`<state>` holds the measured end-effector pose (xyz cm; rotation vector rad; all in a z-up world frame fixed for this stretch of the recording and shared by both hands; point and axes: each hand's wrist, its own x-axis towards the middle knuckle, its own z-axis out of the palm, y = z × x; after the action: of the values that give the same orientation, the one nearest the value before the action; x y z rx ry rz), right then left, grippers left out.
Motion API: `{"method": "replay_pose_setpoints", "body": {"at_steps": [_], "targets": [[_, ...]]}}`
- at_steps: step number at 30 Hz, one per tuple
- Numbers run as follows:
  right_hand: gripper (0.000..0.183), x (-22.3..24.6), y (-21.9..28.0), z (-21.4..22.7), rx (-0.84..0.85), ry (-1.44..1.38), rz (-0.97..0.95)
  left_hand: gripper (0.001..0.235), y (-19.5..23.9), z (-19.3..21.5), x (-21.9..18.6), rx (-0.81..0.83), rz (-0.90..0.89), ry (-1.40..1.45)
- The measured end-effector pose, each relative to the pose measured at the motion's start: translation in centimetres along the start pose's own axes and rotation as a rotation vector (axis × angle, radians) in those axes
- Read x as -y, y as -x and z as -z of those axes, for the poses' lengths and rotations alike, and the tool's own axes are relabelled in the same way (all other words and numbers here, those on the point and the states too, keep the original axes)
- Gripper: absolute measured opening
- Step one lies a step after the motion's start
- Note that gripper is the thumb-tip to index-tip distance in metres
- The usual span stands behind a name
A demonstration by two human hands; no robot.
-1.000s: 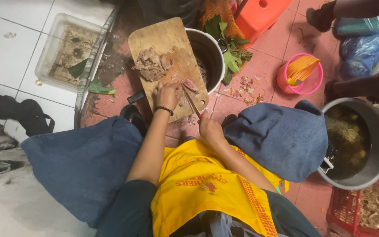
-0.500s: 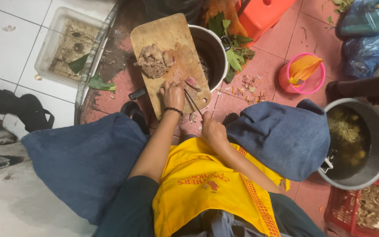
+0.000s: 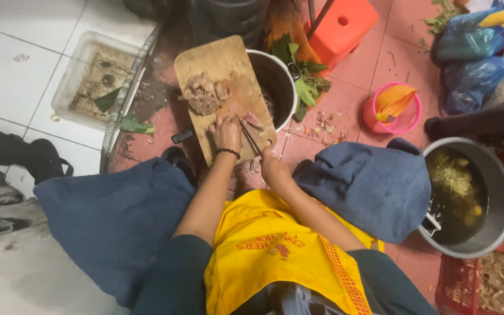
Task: The person cuts cooked meat into smaller pieces on a wooden cutting board using a knife.
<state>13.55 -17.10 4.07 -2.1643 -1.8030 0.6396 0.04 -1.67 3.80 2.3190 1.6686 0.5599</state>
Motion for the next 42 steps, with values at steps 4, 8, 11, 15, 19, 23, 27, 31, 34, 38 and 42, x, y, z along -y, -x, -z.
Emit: {"method": "replay_pose_setpoints", "body": {"at_steps": [4, 8, 11, 15, 19, 23, 27, 31, 34, 38, 42], "targets": [[0.033, 1.4, 1.0, 0.8, 0.112, -0.025, -0.119, 0.011, 0.3, -3.8, 1.7, -0.005, -0.042, 0.016], [0.03, -1.3, -2.5, -3.6, -0.002, -0.025, -0.092, 0.011, -0.9, -3.9, 1.8, -0.005, -0.053, 0.021], [0.024, -1.4, -3.5, -3.1, -0.069, -0.043, -0.037, 0.012, -1.8, -2.9, 0.9, -0.013, 0.013, -0.008], [0.027, 1.2, 1.0, 2.2, 0.022, -0.073, -0.073, 0.017, -1.7, -3.4, 1.0, -0.055, 0.076, -0.065], [0.025, 1.4, 2.1, 2.0, 0.075, -0.073, -0.158, 0.015, -1.1, -2.2, 0.5, -0.113, 0.019, -0.03], [0.031, 1.1, 0.2, 2.0, 0.056, -0.07, -0.138, 0.012, -1.6, 0.6, 1.2, 0.093, 0.034, 0.106], [0.04, 0.9, 0.6, 4.0, 0.138, -0.047, -0.125, 0.024, -2.5, 1.8, 5.4, -0.003, -0.09, 0.225], [0.033, 2.2, 4.8, 8.1, 0.174, -0.05, -0.101, 0.037, -2.2, 1.7, 7.4, 0.227, -0.211, 0.425], [0.029, 0.9, 6.1, 7.6, 0.273, -0.02, -0.067, 0.016, -2.3, 6.4, 4.5, 0.206, -0.159, 0.263], [0.025, 0.3, 4.6, 5.7, 0.287, 0.075, -0.12, 0.013, -2.2, 1.0, 7.1, 0.176, -0.096, 0.235], [0.03, 1.1, 0.3, 5.2, 0.074, 0.071, -0.065, 0.021, -2.3, 1.6, 6.5, 0.364, 0.171, 0.242]]}}
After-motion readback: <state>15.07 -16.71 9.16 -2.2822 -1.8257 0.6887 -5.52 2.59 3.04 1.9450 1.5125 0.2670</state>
